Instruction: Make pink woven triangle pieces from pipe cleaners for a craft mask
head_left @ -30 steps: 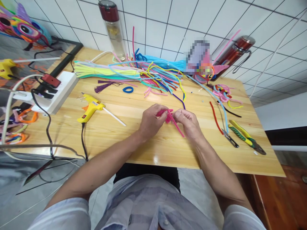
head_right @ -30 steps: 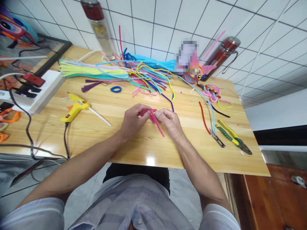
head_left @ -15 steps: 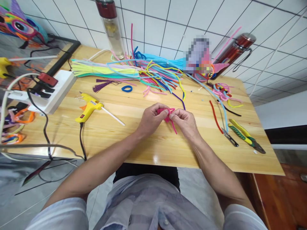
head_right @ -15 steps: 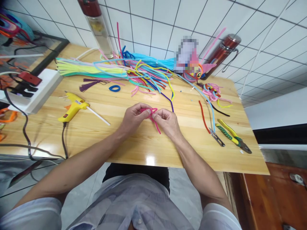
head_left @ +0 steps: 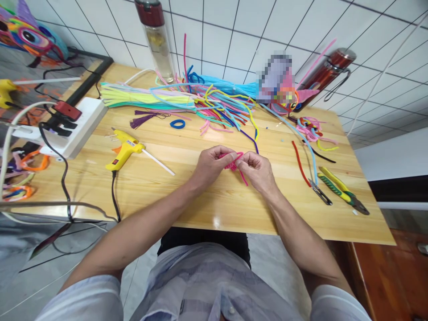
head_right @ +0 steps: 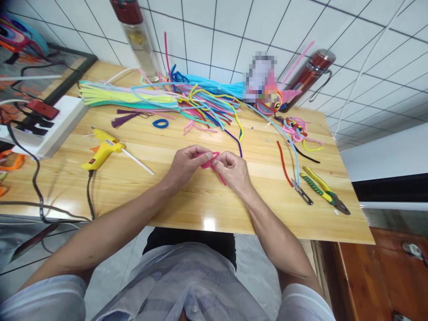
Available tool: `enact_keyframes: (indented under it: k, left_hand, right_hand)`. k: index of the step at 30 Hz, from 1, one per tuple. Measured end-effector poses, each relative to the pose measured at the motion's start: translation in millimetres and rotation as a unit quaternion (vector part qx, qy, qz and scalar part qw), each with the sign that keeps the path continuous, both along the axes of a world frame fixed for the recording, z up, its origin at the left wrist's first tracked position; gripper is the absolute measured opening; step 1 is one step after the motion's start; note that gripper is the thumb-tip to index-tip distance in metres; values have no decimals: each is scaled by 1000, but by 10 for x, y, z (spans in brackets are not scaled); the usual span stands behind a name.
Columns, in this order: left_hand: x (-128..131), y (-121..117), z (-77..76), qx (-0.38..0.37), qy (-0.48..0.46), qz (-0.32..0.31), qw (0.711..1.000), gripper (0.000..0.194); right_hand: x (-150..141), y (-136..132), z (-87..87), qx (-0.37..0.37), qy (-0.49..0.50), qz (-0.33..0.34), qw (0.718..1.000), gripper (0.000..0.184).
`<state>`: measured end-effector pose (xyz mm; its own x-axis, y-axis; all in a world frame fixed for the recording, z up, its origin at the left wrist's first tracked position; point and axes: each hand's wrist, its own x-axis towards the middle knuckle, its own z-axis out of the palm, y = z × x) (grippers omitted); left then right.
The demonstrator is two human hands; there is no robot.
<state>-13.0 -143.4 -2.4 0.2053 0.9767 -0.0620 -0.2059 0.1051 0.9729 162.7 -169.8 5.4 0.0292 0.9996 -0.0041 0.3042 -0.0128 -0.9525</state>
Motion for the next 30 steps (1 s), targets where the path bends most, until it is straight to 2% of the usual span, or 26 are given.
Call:
enact_keyframes:
  k: [6, 15, 25, 30]
  left_hand:
    - [-12, 15, -5, -25, -39, -3, 999, 33]
    - [-2, 12, -17, -44, -62, 1, 997, 34]
    - [14, 15, -7, -53, -63, -1, 997, 36]
    - [20, 23, -36, -51, -63, -2, 997, 36]
  right_hand:
    - [41, 27, -24, -23, 34, 25, 999, 21]
    - [34, 29, 24, -30, 79, 43, 995, 27]
    - [23, 34, 33, -40, 71, 23, 996, 10]
    - [23, 35, 48, -46, 81, 28, 995, 8]
